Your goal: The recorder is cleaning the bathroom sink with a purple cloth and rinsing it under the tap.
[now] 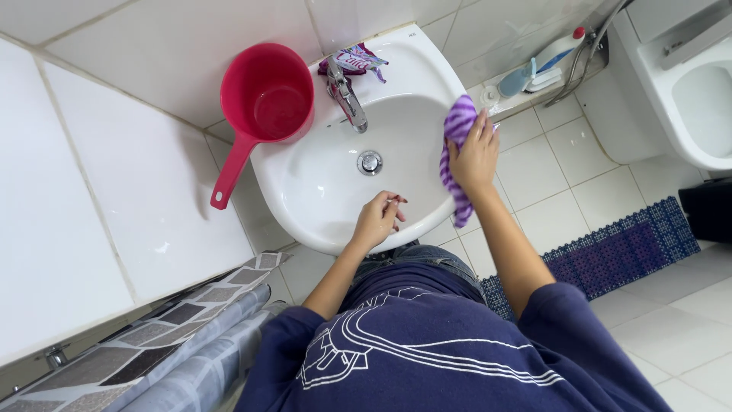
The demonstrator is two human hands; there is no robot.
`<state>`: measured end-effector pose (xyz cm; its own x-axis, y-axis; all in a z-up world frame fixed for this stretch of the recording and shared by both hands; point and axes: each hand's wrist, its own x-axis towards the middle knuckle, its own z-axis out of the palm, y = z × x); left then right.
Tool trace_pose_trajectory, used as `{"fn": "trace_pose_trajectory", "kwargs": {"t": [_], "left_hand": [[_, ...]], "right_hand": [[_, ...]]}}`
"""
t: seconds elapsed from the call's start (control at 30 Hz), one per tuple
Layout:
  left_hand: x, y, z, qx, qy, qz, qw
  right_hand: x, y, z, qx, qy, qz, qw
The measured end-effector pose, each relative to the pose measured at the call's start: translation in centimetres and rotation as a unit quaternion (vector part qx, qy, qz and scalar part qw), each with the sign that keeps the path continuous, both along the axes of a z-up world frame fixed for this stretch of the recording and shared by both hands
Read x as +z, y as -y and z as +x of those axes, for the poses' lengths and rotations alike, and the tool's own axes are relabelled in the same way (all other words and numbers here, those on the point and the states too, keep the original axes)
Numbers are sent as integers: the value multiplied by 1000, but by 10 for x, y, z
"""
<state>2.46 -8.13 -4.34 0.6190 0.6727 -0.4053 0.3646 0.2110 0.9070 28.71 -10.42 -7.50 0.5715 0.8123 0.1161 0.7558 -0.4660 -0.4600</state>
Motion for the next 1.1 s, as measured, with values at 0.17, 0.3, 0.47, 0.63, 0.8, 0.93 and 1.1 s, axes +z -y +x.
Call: {"fn": "trace_pose_trajectory", "kwargs": {"t": [0.17, 0.3, 0.47, 0.63, 0.8, 0.93, 1.1], "left_hand": [[3, 4, -29, 61, 33, -13, 998], [4, 9, -50, 123, 50, -18, 991], [8, 14, -63, 173, 82, -12, 981], [15, 14, -65, 180, 70, -16, 981], [4, 14, -64, 170, 61, -12, 984], [10, 13, -68, 168, 58, -27, 984], [5, 15, -75, 158, 100, -27, 982]], "right_hand": [[25, -77, 25, 57, 82, -96, 990], [21, -138, 24, 165, 170, -125, 964], [35, -164, 0, 313, 191, -79, 927], [34, -155, -26, 353, 177, -76, 916], [19, -131, -68, 306, 142, 46, 940], [-15, -126, -102, 239, 109, 107, 959], [-36, -105, -126, 318, 65, 60, 944]]}}
